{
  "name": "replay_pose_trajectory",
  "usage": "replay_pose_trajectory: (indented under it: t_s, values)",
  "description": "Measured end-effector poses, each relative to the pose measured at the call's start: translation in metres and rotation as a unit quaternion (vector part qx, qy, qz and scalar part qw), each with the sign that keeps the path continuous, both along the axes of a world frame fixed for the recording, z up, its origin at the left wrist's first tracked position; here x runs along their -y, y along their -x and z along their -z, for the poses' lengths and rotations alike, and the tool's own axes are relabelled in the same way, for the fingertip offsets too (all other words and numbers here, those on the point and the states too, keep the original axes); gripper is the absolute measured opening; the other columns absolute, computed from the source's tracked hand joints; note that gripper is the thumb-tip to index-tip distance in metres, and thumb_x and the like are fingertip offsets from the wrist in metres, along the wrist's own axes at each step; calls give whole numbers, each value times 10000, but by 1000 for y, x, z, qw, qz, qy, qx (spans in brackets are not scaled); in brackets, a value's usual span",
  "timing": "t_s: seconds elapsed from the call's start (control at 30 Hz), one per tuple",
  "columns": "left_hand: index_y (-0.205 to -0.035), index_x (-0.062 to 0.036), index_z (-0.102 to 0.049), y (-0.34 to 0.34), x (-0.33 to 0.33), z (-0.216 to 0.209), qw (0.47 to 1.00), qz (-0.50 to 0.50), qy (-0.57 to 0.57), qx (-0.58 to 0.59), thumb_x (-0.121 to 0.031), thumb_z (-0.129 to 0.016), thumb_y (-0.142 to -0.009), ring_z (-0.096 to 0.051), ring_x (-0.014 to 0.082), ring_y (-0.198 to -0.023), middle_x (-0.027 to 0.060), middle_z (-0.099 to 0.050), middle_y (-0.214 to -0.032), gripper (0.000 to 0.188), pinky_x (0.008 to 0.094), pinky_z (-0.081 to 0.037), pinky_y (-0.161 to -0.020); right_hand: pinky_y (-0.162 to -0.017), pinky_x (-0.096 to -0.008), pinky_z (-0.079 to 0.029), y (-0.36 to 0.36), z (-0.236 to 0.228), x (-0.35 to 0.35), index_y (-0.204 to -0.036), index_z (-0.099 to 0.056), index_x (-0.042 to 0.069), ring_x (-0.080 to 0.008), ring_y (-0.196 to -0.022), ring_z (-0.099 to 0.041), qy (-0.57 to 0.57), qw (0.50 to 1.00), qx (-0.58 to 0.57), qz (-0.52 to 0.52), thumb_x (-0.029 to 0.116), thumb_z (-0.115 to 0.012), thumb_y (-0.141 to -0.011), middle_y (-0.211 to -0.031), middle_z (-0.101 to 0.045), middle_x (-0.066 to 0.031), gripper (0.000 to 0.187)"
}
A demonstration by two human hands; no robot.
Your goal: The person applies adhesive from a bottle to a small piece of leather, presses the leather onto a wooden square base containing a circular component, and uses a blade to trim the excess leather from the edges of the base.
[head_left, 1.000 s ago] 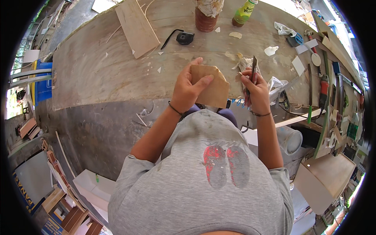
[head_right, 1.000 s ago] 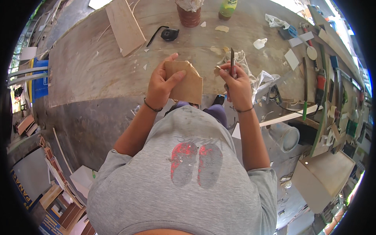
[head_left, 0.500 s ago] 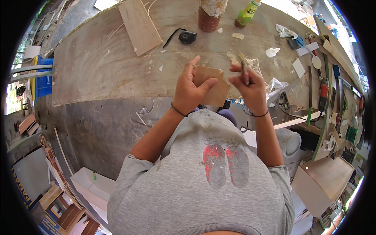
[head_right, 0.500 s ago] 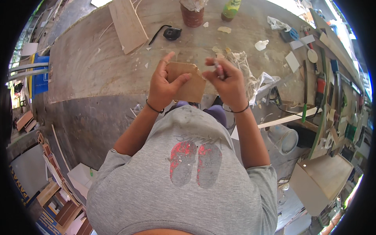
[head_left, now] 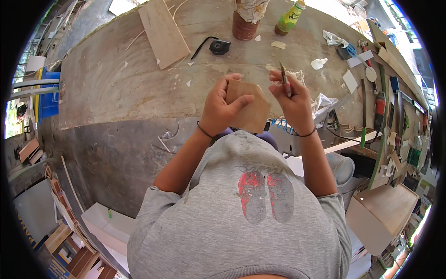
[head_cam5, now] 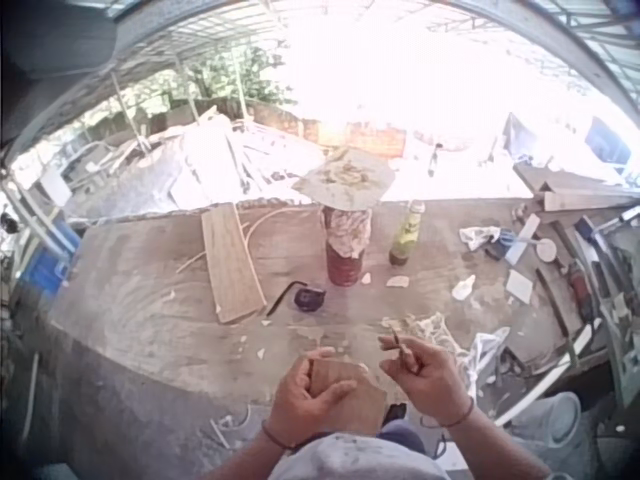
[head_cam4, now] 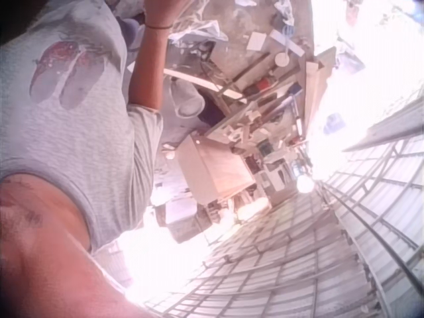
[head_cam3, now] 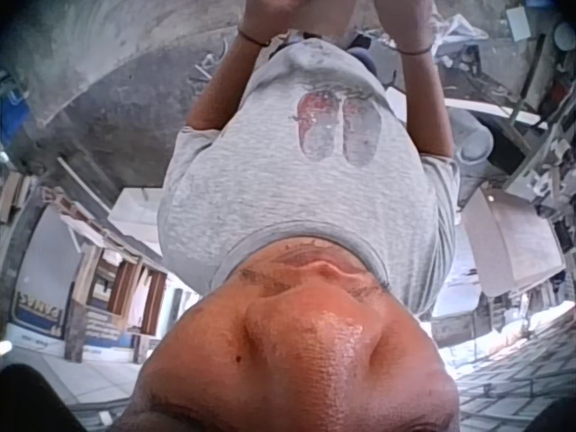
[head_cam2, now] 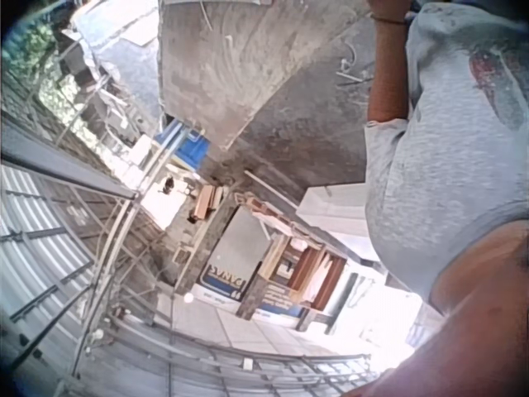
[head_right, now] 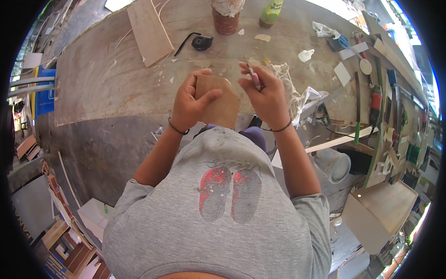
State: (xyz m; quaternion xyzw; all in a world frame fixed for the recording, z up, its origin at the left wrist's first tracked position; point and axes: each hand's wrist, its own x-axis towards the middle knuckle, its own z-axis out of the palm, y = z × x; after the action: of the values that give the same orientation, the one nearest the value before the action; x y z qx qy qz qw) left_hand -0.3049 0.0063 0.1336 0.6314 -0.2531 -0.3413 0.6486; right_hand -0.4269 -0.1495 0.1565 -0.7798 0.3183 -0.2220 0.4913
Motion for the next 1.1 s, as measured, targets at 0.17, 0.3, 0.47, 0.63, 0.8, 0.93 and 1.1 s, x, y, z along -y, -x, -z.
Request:
replay_pose_trajectory:
  t_s: [0.17, 0.3, 0.47, 0.63, 0.8, 0.93, 1.1]
  values:
    - [-1294, 24, -431, -6, -4, -1, 980, 84, 38, -177, -166, -665, -877, -633, 139, -928, 96, -631, -1051, 515, 262, -524, -793, -562, -232, -424, -5, -27, -1, -974, -675, -1, -53, -604, -501, -222, 961, -21, -162, 143, -687, -841, -706, -588, 39, 196]
    - [-1306, 25, -425, -8, -4, 3, 937, 145, 68, -311, -216, -607, -911, -648, 152, -875, 90, -632, -1033, 497, 258, -533, -749, -593, -220, -415, -7, -30, 1, -934, -664, -11, -45, -633, -493, -385, 911, -50, -137, 138, -678, -847, -683, -554, 45, 173]
    - [-1278, 28, -461, -8, -5, 7, 885, 166, 84, -427, -264, -547, -935, -636, 152, -719, 76, -623, -935, 458, 261, -535, -641, -620, -241, -419, -7, -21, -9, -879, -645, -15, -78, -665, -513, -237, 968, -17, -74, 137, -667, -863, -696, -552, 27, 155]
    - [-1243, 28, -482, -6, -7, 19, 870, 187, 72, -450, -330, -559, -917, -625, 147, -693, 59, -596, -876, 490, 256, -530, -614, -696, -272, -444, -6, -23, -11, -922, -649, -9, -133, -768, -546, -94, 967, 73, -227, 97, -700, -826, -874, -587, -54, 152]
    - [-1138, 8, -524, 2, -25, 32, 834, 286, 23, -471, -424, -591, -873, -617, 149, -675, 50, -550, -853, 511, 268, -535, -586, -737, -285, -461, 7, -8, -14, -904, -645, -8, -161, -834, -580, -185, 907, 57, -374, 69, -689, -825, -919, -584, -72, 119]
    - [-1066, -19, -529, 7, -35, 43, 805, 366, -30, -466, -390, -577, -874, -553, 127, -650, 41, -506, -824, 420, 276, -525, -548, -685, -276, -461, 24, 16, -28, -934, -643, -14, -129, -770, -565, -380, 878, 37, -289, 53, -654, -854, -868, -594, -54, 105]
    - [-1082, -56, -539, 6, -34, 53, 769, 281, 31, -574, -359, -502, -935, -553, 137, -731, 59, -532, -889, 339, 279, -498, -535, -682, -263, -456, 17, 16, -35, -917, -645, -14, -100, -750, -546, -305, 917, 82, -243, 70, -631, -878, -789, -605, -19, 94]
